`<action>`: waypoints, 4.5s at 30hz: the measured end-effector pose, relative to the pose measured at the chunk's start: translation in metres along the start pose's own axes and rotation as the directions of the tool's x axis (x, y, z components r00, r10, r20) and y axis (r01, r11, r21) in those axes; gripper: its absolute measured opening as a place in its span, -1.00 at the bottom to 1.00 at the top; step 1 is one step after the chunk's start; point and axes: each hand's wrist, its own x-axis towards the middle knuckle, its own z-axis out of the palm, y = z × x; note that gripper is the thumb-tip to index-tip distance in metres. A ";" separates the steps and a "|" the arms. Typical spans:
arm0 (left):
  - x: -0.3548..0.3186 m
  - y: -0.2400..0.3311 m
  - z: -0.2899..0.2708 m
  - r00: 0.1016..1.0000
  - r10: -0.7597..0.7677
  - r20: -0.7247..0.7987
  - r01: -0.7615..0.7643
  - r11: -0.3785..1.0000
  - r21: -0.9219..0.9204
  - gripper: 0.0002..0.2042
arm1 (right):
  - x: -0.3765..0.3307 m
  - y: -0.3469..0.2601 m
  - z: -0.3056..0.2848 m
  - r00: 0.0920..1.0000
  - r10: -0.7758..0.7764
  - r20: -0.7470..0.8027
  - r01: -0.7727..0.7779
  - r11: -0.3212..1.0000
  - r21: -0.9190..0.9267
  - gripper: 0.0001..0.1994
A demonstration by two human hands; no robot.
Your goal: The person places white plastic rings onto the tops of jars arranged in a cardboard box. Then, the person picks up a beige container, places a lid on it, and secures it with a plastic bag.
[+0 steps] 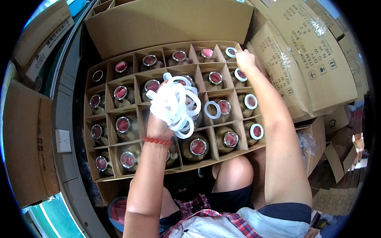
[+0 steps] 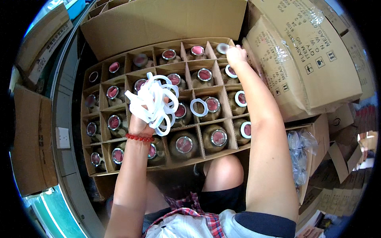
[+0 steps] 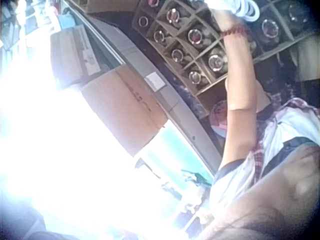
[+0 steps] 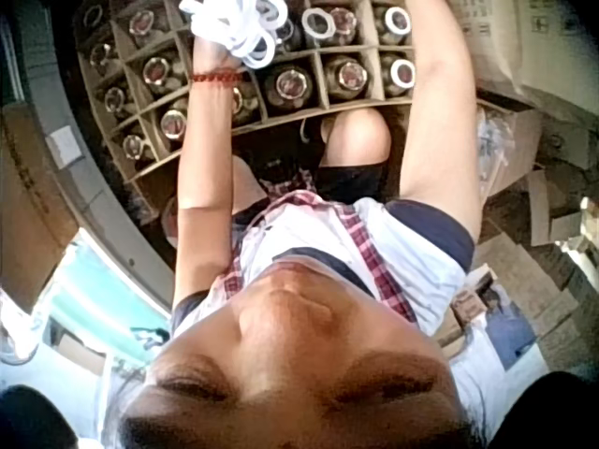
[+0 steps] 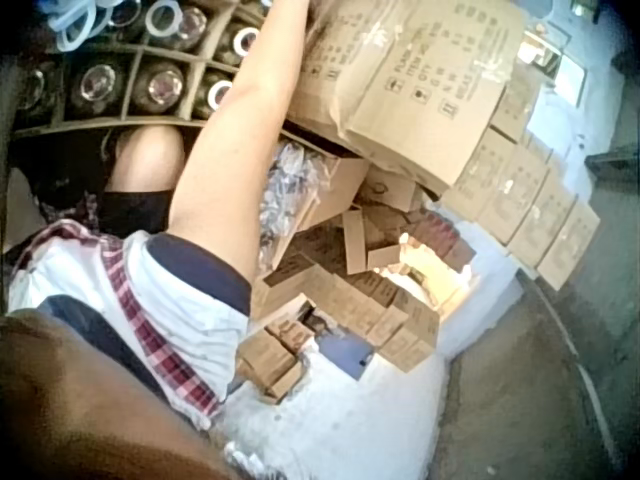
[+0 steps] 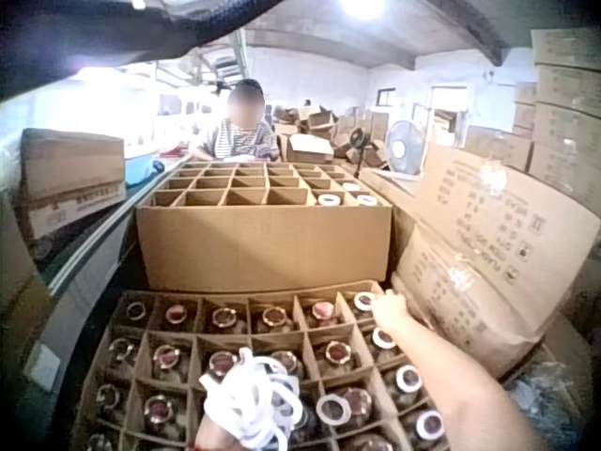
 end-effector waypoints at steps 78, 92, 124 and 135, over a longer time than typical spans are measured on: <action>-0.013 0.003 0.008 0.967 -0.103 0.234 0.109 0.994 -0.015 -0.53 | -0.051 -0.046 -0.076 0.960 -0.223 0.169 -0.084 0.346 0.935 -0.52; -0.003 0.000 0.005 0.989 -0.111 0.095 0.112 0.994 -0.011 -0.45 | -0.078 -0.076 -0.104 0.925 -0.132 -0.356 0.377 0.427 0.822 -0.81; -0.011 0.029 0.008 0.998 0.041 0.055 -0.031 0.985 -0.171 -0.73 | -0.101 -0.045 -0.025 0.907 -0.361 -0.217 0.416 0.847 0.331 -0.76; -0.014 0.035 0.010 0.997 0.006 0.076 0.011 0.976 -0.216 -0.74 | -0.144 -0.083 -0.075 0.864 -0.502 0.046 0.257 0.517 0.816 -0.58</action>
